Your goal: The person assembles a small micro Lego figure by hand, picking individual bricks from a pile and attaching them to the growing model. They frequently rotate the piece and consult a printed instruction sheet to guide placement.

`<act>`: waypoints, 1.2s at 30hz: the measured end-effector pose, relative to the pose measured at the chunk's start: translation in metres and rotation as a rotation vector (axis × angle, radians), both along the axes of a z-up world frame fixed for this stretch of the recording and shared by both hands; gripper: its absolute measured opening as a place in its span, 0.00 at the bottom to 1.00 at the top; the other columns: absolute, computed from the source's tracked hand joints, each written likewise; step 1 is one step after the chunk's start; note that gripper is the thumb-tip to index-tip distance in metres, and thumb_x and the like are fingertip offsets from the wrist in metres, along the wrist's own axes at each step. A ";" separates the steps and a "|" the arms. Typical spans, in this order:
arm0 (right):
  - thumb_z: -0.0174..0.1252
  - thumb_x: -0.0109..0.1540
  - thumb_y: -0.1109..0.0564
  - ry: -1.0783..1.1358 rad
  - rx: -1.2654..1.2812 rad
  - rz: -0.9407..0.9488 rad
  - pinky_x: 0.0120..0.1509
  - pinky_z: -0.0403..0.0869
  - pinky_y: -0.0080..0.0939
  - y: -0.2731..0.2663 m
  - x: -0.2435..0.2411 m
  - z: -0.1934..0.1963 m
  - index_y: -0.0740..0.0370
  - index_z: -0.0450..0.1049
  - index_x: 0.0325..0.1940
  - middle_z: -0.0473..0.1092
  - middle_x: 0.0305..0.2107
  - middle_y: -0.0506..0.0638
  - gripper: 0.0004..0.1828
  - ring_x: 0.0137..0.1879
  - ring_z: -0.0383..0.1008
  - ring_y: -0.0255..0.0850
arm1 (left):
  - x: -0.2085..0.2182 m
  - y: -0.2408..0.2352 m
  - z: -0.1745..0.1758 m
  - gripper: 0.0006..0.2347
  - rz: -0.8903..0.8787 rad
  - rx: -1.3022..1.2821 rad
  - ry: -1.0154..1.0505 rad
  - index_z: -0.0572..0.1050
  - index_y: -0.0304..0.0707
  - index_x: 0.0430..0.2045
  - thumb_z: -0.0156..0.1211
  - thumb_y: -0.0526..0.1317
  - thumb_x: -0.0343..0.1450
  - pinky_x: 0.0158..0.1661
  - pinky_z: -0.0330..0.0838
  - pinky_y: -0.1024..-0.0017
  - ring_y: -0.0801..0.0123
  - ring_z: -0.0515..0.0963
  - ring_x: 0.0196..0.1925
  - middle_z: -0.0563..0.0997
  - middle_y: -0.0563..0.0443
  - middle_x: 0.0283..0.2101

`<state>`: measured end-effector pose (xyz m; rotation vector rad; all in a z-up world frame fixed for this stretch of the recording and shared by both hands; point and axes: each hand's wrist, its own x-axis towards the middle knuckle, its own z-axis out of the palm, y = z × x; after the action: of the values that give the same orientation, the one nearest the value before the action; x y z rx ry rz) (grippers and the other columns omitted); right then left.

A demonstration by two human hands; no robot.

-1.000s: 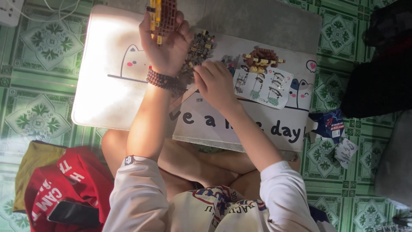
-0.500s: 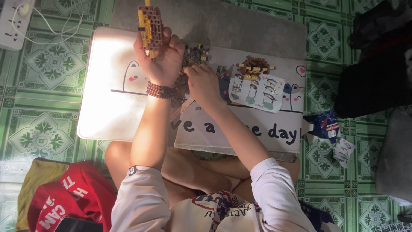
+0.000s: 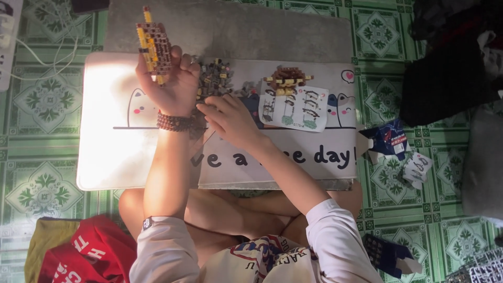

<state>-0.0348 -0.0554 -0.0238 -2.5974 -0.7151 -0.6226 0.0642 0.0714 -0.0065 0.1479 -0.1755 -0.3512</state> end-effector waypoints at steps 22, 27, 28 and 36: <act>0.52 0.61 0.61 0.324 1.169 -0.253 0.54 0.74 0.38 -0.173 -0.026 0.002 0.61 0.71 0.47 0.71 0.42 0.51 0.10 0.49 0.72 0.40 | -0.002 -0.013 -0.007 0.27 -0.066 0.204 -0.039 0.59 0.43 0.62 0.48 0.50 0.68 0.37 0.66 0.68 0.65 0.68 0.31 0.71 0.48 0.33; 0.56 0.62 0.59 0.180 1.234 -0.222 0.51 0.77 0.39 -0.176 -0.020 -0.015 0.64 0.69 0.47 0.72 0.38 0.54 0.10 0.44 0.73 0.39 | -0.003 -0.015 -0.008 0.28 -0.069 0.200 -0.038 0.59 0.42 0.62 0.50 0.50 0.67 0.36 0.68 0.68 0.65 0.68 0.31 0.72 0.48 0.33; 0.56 0.62 0.59 0.178 1.232 -0.224 0.51 0.77 0.39 -0.178 -0.020 -0.016 0.64 0.69 0.47 0.72 0.38 0.54 0.10 0.44 0.73 0.39 | -0.003 -0.016 -0.008 0.28 -0.070 0.198 -0.038 0.59 0.42 0.62 0.50 0.50 0.67 0.36 0.68 0.68 0.65 0.68 0.31 0.72 0.48 0.33; 0.54 0.64 0.55 0.230 1.157 -0.237 0.53 0.78 0.40 -0.181 -0.022 -0.019 0.66 0.69 0.50 0.71 0.41 0.55 0.15 0.46 0.74 0.42 | -0.002 -0.014 -0.007 0.28 -0.061 0.195 -0.074 0.59 0.40 0.62 0.49 0.51 0.67 0.36 0.68 0.69 0.64 0.69 0.31 0.73 0.47 0.33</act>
<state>-0.0567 -0.2368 -0.0426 -1.6100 0.0772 -0.5471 0.0625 0.0576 -0.0138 0.3487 -0.2197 -0.4239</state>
